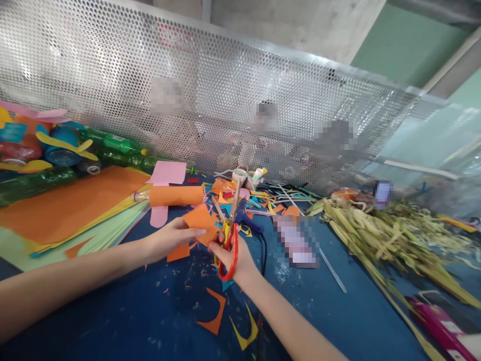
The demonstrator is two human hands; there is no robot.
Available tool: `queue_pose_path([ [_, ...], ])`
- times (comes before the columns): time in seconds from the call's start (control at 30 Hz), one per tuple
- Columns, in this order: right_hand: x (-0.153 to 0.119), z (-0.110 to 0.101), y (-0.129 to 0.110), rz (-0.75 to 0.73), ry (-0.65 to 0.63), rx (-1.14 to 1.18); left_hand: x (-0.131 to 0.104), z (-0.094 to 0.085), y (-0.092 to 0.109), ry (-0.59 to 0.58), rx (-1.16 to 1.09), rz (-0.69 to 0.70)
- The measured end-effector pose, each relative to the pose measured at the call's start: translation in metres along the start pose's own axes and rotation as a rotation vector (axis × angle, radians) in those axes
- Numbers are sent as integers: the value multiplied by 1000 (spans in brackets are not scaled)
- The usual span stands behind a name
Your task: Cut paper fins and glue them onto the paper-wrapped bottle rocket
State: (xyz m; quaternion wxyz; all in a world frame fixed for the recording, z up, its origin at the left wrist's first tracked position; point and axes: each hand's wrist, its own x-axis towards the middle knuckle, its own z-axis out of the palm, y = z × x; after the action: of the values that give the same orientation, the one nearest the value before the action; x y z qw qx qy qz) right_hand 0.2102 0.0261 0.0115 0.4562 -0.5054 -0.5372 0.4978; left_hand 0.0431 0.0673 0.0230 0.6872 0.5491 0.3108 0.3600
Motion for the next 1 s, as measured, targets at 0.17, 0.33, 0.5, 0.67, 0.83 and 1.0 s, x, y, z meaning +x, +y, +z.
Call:
queue_pose_path([
  [0.17, 3, -6, 0, -76, -6, -22, 11, -21, 9, 83, 166, 142],
  [0.33, 2, -15, -8, -56, -29, -107, 14, -35, 14, -236, 383, -54],
  [0.5, 4, -20, -2, -22, -190, -215, 6, -30, 12, -386, 511, -87],
  [0.67, 4, -25, -4, 106, -173, -19, 8, -29, 10, -258, 525, -20],
  [0.83, -3, -27, -23, 326, -235, 202, 18, -31, 8, 22, 308, -7],
  [1.0, -9, -16, -21, 167, -210, 77, 18, -26, 8, 112, 56, 51],
])
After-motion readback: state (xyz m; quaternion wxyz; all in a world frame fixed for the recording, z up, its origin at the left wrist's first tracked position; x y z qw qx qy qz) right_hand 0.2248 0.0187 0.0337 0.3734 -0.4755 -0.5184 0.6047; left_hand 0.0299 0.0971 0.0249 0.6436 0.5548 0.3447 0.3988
